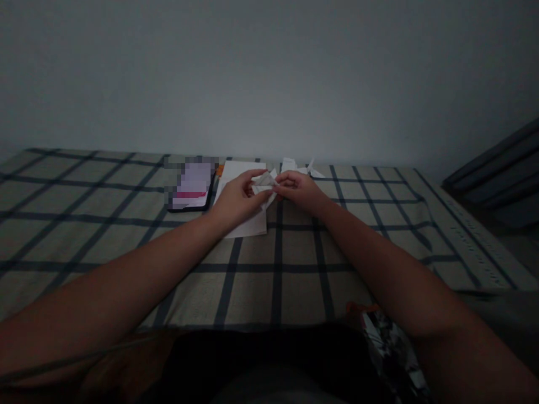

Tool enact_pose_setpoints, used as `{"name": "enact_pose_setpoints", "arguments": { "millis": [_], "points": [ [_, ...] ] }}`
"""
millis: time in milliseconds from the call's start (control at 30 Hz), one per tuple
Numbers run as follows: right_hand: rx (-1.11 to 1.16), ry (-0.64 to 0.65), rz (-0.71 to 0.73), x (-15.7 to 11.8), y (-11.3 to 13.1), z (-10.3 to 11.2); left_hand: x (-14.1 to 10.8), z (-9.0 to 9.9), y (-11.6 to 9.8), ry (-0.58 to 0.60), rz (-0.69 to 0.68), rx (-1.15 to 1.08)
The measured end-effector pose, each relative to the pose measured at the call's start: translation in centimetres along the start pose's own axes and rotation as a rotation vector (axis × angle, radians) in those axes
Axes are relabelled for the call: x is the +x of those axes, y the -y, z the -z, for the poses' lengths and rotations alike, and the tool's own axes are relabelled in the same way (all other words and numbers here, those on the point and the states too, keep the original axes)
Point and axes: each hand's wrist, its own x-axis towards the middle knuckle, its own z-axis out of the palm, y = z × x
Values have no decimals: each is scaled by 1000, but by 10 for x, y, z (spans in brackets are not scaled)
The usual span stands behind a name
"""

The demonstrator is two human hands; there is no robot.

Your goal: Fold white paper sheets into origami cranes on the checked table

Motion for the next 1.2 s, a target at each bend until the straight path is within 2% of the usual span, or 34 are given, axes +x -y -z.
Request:
{"name": "enact_pose_setpoints", "arguments": {
  "millis": [100,200,333,533,767,1000,1200],
  "points": [
    [25,-2,-9,0,0,1,-2,7,-10,-111,-169,236],
    [14,18,-5,-2,2,1,-1,11,-14,-98,-259,283],
    [-28,78,0,-2,2,0,1,9,-9,-39,-230,205],
    [-112,146,71,-5,2,2,-3,8,-10,-69,-185,234],
    [-326,-38,237,-7,13,3,-4,10,-12,-63,-175,238],
    [-398,-34,261,-6,13,4,-3,10,-11,-37,-131,239],
    [-428,-35,270,-8,14,2,-3,7,-12,-34,-94,139]
  ]
}}
